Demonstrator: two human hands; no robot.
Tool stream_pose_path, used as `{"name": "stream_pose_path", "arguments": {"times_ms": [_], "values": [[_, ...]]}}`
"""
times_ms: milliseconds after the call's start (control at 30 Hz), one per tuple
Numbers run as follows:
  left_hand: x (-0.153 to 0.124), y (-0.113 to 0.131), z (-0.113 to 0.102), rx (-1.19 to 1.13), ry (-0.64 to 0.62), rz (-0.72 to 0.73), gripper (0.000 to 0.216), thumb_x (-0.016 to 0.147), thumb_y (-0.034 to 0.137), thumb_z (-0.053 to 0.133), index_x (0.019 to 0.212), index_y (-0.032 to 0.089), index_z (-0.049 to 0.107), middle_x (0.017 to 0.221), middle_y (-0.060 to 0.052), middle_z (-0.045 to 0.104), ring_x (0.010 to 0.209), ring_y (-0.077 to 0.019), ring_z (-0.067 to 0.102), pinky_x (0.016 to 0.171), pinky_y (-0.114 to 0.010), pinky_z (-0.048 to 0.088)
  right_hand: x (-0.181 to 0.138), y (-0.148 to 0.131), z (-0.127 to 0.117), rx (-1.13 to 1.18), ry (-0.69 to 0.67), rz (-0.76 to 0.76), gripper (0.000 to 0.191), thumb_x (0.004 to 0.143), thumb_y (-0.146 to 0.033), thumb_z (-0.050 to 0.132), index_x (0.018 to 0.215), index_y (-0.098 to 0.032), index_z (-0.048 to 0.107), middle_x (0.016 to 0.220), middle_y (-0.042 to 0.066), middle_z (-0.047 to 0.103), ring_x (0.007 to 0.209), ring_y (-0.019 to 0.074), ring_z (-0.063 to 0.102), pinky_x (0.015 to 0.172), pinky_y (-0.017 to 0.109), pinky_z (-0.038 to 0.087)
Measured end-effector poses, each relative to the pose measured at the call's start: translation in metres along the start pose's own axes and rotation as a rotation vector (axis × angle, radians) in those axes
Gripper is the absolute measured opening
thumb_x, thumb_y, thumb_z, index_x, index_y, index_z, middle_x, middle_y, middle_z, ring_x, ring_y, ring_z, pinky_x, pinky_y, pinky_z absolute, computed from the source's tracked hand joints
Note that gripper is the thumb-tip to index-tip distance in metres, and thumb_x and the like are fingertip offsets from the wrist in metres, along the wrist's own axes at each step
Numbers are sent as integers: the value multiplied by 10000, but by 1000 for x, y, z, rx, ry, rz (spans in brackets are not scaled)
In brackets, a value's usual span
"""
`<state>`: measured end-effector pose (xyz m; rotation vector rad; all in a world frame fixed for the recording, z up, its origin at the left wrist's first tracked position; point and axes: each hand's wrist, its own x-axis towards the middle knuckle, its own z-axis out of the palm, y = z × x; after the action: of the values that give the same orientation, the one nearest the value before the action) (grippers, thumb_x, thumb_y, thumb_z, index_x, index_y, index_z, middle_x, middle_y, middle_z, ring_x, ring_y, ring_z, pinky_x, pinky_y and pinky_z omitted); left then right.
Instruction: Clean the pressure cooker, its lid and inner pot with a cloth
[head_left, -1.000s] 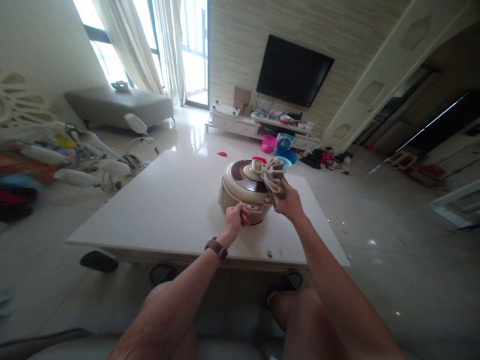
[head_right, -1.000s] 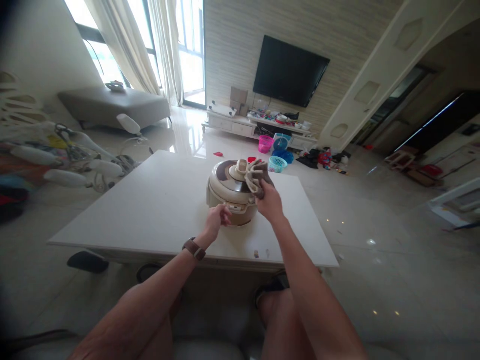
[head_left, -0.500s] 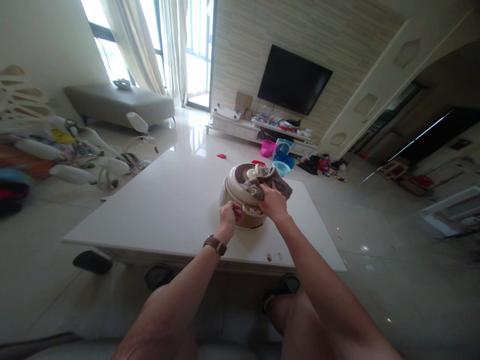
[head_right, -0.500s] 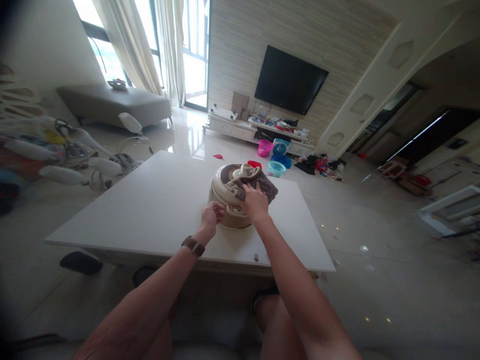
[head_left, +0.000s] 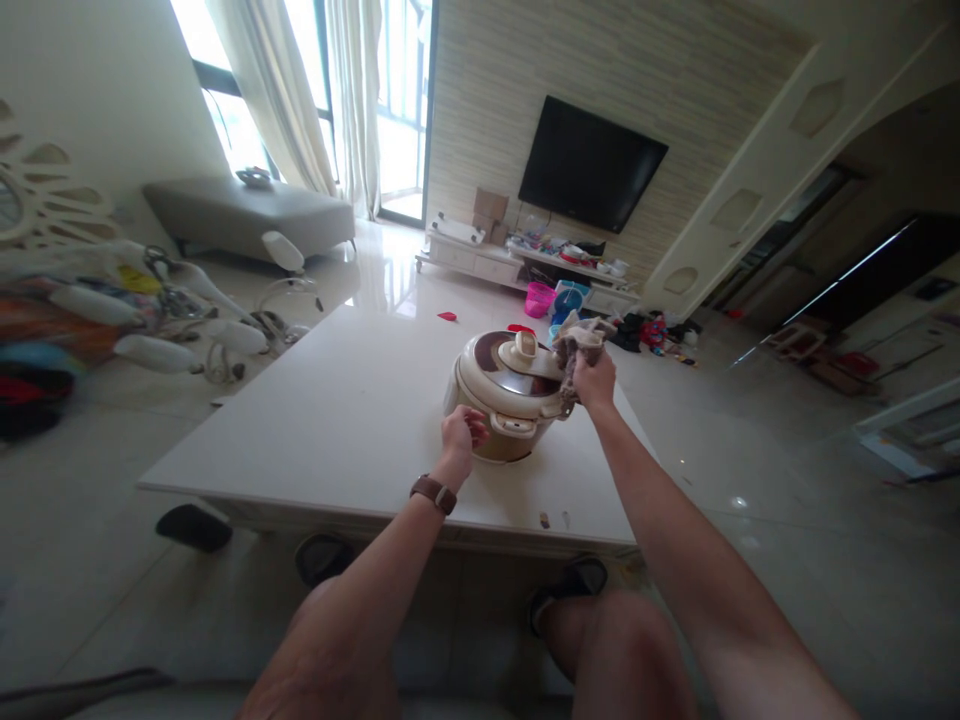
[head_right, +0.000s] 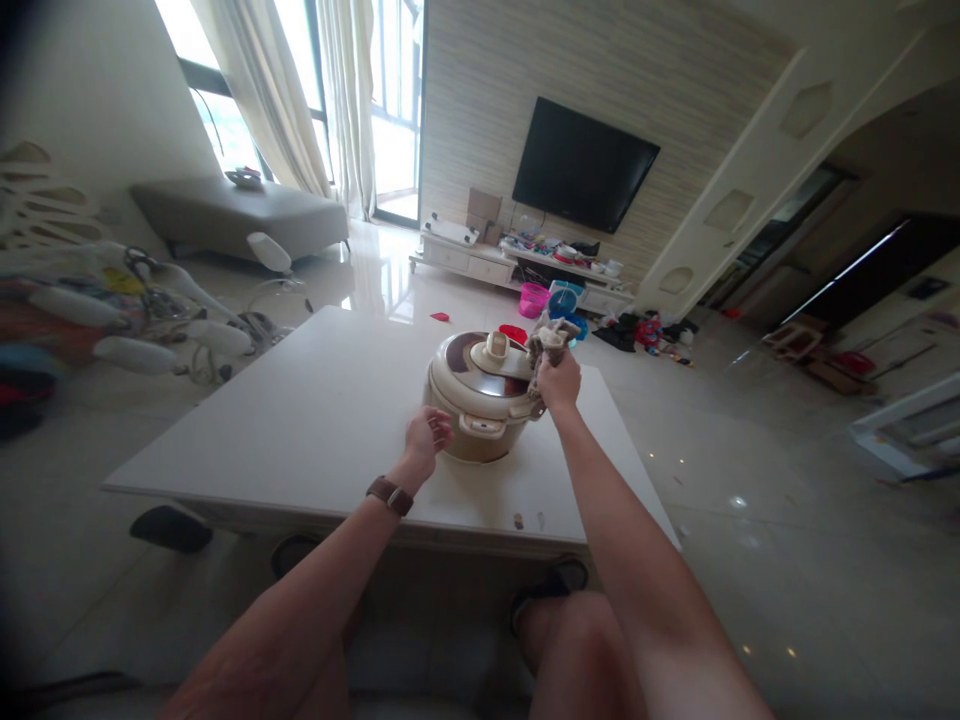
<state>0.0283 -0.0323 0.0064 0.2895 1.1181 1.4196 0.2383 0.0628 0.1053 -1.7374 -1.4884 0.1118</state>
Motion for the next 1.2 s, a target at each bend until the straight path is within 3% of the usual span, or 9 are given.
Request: {"name": "stream_pose_path", "arguments": {"times_ms": [67, 233, 367, 533, 700, 800, 867, 1000, 1200], "values": [[2, 0, 1, -4, -4, 7, 175, 777, 313, 588, 675, 179, 636, 544, -20, 597, 447, -122, 541, 503, -247, 383, 5, -16, 8, 55, -15, -113, 450, 1004, -372, 528, 1392, -197, 671, 1322, 150, 758, 1282, 332, 687, 1095, 495, 539], [4, -2, 2, -20, 2, 16, 152, 767, 318, 604, 703, 184, 639, 543, -6, 580, 448, -119, 527, 514, -250, 380, 10, -52, 39, -139, -310, -383, 537, 923, -308, 650, 1456, -243, 644, 1514, 116, 660, 1397, 373, 610, 1185, 539, 473], [2, 2, -1, -22, 18, 6, 158, 766, 303, 576, 677, 183, 626, 547, -7, 574, 449, -113, 516, 516, -252, 386, 26, -61, 49, -228, -353, -342, 460, 984, -377, 599, 1402, -207, 690, 1395, 147, 735, 1293, 371, 684, 1127, 505, 509], [-2, 11, -4, -28, 42, -2, 154, 734, 300, 568, 647, 179, 607, 546, 0, 568, 446, -110, 514, 492, -234, 374, 25, -51, 29, -226, -393, -415, 388, 988, -306, 589, 1336, -225, 741, 1297, 133, 785, 1216, 335, 727, 1081, 447, 532], [-8, 15, -2, -63, 57, 2, 123, 719, 269, 554, 658, 173, 602, 521, 17, 543, 423, -108, 500, 483, -227, 376, -24, -8, 6, -201, -330, -360, 528, 928, -233, 609, 1451, -213, 671, 1353, 150, 759, 1200, 356, 739, 1080, 474, 554], [-10, 15, 0, -87, 66, 2, 114, 726, 243, 539, 673, 169, 609, 518, 23, 536, 418, -106, 502, 490, -230, 387, -67, 20, 4, -170, -286, -303, 641, 853, -175, 631, 1493, -192, 642, 1601, 190, 568, 1312, 395, 689, 1125, 507, 537], [-10, 13, 1, -96, 68, 1, 111, 733, 241, 540, 676, 171, 605, 517, 27, 528, 418, -104, 504, 495, -230, 388, -94, 32, 8, -97, -250, -341, 742, 817, -117, 607, 1555, -180, 580, 1671, 179, 484, 1474, 393, 564, 1180, 514, 504], [-7, 10, 1, -94, 88, -1, 102, 744, 238, 536, 680, 177, 588, 514, 36, 518, 412, -99, 503, 490, -225, 379, -123, 44, 17, 15, -257, -496, 704, 801, -124, 617, 1494, -243, 643, 1646, 83, 540, 1657, 357, 275, 1325, 597, 299], [-4, 5, -1, -33, 69, -9, 86, 758, 242, 542, 731, 177, 592, 535, 39, 532, 412, -94, 508, 474, -215, 369, -137, 56, 30, 377, 13, -124, 587, 845, -232, 569, 1422, -179, 664, 1380, 150, 741, 1400, 305, 626, 1153, 478, 515]]}}
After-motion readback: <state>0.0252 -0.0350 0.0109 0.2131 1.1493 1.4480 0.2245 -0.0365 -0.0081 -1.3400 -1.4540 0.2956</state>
